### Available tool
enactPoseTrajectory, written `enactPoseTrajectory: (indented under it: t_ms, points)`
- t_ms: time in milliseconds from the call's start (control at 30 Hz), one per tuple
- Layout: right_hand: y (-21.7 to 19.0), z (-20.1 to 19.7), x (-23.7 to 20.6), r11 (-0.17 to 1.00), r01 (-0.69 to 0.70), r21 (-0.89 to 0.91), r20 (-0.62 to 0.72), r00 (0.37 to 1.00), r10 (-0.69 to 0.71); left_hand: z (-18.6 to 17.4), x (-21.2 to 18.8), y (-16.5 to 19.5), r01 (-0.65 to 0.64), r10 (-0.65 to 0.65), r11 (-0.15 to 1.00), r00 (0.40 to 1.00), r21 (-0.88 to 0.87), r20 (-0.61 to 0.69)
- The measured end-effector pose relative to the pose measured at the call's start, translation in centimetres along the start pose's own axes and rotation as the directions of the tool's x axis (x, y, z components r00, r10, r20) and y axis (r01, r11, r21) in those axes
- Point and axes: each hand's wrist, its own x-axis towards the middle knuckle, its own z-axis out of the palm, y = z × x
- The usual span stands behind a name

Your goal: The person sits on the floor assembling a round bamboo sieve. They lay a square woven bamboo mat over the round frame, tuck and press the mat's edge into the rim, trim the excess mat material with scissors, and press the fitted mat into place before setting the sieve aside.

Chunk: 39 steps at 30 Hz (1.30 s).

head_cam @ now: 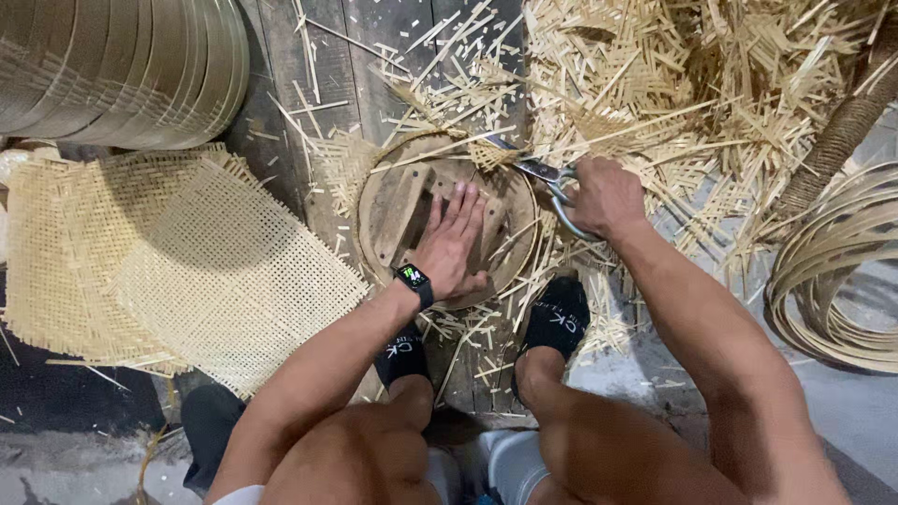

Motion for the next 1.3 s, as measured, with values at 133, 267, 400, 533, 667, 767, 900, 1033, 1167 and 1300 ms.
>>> enactPoseTrajectory:
  t_ms: [133, 267, 400, 533, 667, 767, 900, 1033, 1167, 1300]
  points:
    - [-1.2, -0.8, 0.2, 0.976, 0.112, -0.189, -0.228, 0.961, -0.155, -1.2, -0.1, 0.6, -0.046, 0.046, 0.999, 0.996, -0.009, 0.078]
    - [-0.6, -2.4, -0.6, 0.996, -0.002, -0.087, 0.102, 0.995, 0.011, -2.7, -0.5, 0.4, -0.137, 0.138, 0.990, 0.987, -0.016, 0.086]
    - [-0.6, -3.0, -0.1, 0.998, -0.049, -0.042, 0.169, 0.984, 0.055, -2.8, -0.3, -0.1, -0.156, 0.155, 0.988, 0.974, -0.008, 0.167]
    - [-1.0, -2.2, 1.1, 0.957, 0.180, -0.229, -0.235, 0.943, -0.234, -1.9, -0.7, -1.0, -0.282, 0.280, 0.959, 0.939, -0.022, 0.201]
    - [0.6, -1.6, -0.4, 0.997, 0.068, -0.037, -0.025, 0.997, -0.069, -1.0, -1.9, -1.3, -0.138, 0.134, 0.990, 0.987, 0.041, 0.094]
    - [0.9, -1.6, -1.1, 0.996, 0.090, 0.015, -0.091, 0.992, -0.088, 0.2, -1.0, 0.1, 0.415, -0.402, 0.903, 0.908, -0.115, 0.118]
    - [-1.5, -1.7, 0.9, 0.992, 0.084, -0.099, 0.007, 0.997, -0.083, 2.5, 1.8, 2.6, 0.581, -0.582, 0.809, 0.813, -0.091, 0.028]
    - [-2.5, -2.2, 1.6, 0.989, 0.031, -0.145, 0.133, 0.991, -0.011, 3.3, 1.8, 2.1, 0.485, -0.484, 0.874, 0.874, -0.020, 0.030]
    - [-1.6, -3.1, -0.5, 0.995, -0.091, 0.029, 0.237, 0.968, 0.081, 2.7, 0.4, 0.7, 0.296, -0.296, 0.955, 0.955, 0.002, -0.006]
    - [-2.7, -3.0, -0.3, 0.985, -0.170, -0.024, 0.188, 0.967, 0.171, 2.0, 0.2, 0.6, 0.213, -0.214, 0.977, 0.976, 0.013, 0.048]
